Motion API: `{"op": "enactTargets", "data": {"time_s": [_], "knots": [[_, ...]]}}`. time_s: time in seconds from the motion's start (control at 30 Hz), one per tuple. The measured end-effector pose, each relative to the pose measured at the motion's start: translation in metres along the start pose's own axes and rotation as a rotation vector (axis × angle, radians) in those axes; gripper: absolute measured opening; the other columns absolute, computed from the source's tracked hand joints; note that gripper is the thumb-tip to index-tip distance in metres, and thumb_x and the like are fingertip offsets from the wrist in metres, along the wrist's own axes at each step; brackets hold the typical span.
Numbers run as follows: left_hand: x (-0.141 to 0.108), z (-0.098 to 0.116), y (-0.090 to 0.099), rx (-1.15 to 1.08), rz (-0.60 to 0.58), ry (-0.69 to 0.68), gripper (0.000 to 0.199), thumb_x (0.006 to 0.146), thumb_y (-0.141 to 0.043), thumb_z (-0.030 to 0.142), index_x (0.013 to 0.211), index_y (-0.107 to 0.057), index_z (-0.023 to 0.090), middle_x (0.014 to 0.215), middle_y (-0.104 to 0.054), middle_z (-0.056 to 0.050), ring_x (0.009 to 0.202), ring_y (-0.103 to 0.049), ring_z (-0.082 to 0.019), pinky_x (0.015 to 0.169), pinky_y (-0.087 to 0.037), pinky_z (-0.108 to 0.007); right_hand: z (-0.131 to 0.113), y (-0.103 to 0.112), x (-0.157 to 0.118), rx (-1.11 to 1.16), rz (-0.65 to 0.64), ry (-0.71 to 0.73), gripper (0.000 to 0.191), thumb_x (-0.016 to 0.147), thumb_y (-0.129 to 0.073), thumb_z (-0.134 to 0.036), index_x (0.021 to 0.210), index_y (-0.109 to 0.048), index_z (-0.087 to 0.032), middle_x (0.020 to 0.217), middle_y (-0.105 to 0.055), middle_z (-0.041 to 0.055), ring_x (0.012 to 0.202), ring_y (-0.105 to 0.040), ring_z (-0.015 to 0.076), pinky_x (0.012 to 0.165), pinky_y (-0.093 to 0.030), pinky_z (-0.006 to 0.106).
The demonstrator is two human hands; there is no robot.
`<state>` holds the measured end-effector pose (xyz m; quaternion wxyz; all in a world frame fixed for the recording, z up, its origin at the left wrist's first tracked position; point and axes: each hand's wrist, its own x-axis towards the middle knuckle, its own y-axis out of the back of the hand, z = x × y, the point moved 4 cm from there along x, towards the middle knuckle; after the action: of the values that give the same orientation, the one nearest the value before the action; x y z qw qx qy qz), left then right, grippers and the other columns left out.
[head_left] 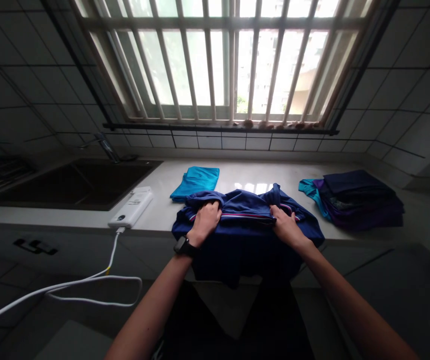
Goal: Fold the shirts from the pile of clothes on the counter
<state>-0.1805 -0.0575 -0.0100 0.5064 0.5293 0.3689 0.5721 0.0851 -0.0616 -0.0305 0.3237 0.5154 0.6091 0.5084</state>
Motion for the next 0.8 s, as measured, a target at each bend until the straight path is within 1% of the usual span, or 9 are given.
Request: {"op": "enactTargets", "data": {"time_s": [0.1,0.2,0.3,0.4,0.5,0.57,0.63,0.7,0.8], "knots": [[0.007,-0.025,0.017,-0.145,0.250,0.155,0.031,0.104,-0.049,0.041,0.090,-0.065,0.019,0.096,-0.071,-0.013,0.094,-0.070,-0.026,0.088,-0.054,-0.035,0.001,-0.004,-0.002,0.008,0.009,-0.001,0.045,0.094,-0.036,-0.005,0.135,-0.054,-0.016,0.143,-0.061,0.0211,0.132,-0.055,0.0360,0.112,-0.028,0.085],[0.014,-0.058,0.035,-0.186,0.446,0.343,0.034,0.105,-0.043,0.042,0.087,-0.061,0.020,0.097,-0.071,-0.013,0.098,-0.068,-0.026,0.094,-0.052,-0.036,0.000,-0.009,-0.003,0.031,0.011,-0.009,0.040,0.095,-0.036,-0.006,0.130,-0.055,-0.016,0.145,-0.061,0.0203,0.131,-0.056,0.0349,0.112,-0.027,0.085],[0.029,-0.083,0.037,-0.147,0.230,0.461,0.036,0.086,-0.071,0.052,0.095,-0.062,0.018,0.108,-0.072,-0.018,0.107,-0.068,-0.032,0.092,-0.053,-0.037,0.000,-0.008,-0.003,0.046,0.034,-0.012,0.035,0.094,-0.039,-0.008,0.122,-0.058,-0.018,0.146,-0.060,0.0182,0.132,-0.055,0.0351,0.112,-0.027,0.084],[0.042,-0.094,0.027,-0.185,-0.040,0.403,0.046,0.070,-0.082,0.053,0.092,-0.063,0.018,0.103,-0.074,-0.016,0.097,-0.071,-0.031,0.077,-0.053,-0.032,0.008,0.004,0.004,0.092,-0.089,0.017,0.032,0.085,-0.051,-0.011,0.114,-0.062,-0.020,0.131,-0.067,0.0161,0.123,-0.060,0.0349,0.112,-0.034,0.078],[0.047,-0.097,0.023,-0.229,-0.083,0.337,0.032,0.068,-0.080,0.043,0.081,-0.062,0.020,0.085,-0.074,-0.010,0.084,-0.071,-0.027,0.067,-0.049,-0.029,0.023,0.024,0.020,0.214,-0.317,0.165,0.035,0.070,-0.058,-0.010,0.101,-0.067,-0.023,0.121,-0.071,0.0107,0.115,-0.065,0.0318,0.111,-0.046,0.056],[0.048,-0.096,0.021,-0.233,-0.148,0.305,0.025,0.069,-0.076,0.039,0.069,-0.059,0.021,0.070,-0.070,-0.007,0.075,-0.070,-0.026,0.063,-0.046,-0.029,0.039,0.043,0.038,0.298,-0.239,0.147,0.034,0.073,-0.057,-0.011,0.102,-0.068,-0.023,0.122,-0.072,0.0093,0.117,-0.065,0.0291,0.107,-0.050,0.043],[0.049,-0.094,0.021,-0.232,-0.209,0.260,0.023,0.070,-0.072,0.038,0.063,-0.057,0.022,0.066,-0.069,-0.006,0.071,-0.069,-0.026,0.062,-0.046,-0.029,0.058,0.059,0.058,0.288,0.012,-0.069,0.030,0.084,-0.057,-0.021,0.113,-0.067,-0.020,0.125,-0.071,0.0141,0.120,-0.065,0.0299,0.104,-0.050,0.042],[0.050,-0.092,0.026,-0.241,-0.188,0.219,0.016,0.069,-0.069,0.035,0.066,-0.059,0.023,0.074,-0.072,-0.007,0.076,-0.070,-0.027,0.065,-0.048,-0.030,0.070,0.062,0.073,0.228,0.138,-0.275,0.035,0.089,-0.062,-0.035,0.117,-0.066,-0.014,0.120,-0.072,0.0202,0.116,-0.067,0.0331,0.099,-0.052,0.042],[0.055,-0.091,0.037,-0.244,-0.093,0.201,0.009,0.067,-0.066,0.028,0.075,-0.063,0.024,0.083,-0.075,-0.007,0.082,-0.071,-0.028,0.067,-0.048,-0.030,0.069,0.045,0.091,0.234,-0.039,-0.267,0.026,0.084,-0.073,-0.036,0.098,-0.072,-0.014,0.094,-0.076,0.0142,0.094,-0.073,0.0300,0.082,-0.055,0.034]]}}
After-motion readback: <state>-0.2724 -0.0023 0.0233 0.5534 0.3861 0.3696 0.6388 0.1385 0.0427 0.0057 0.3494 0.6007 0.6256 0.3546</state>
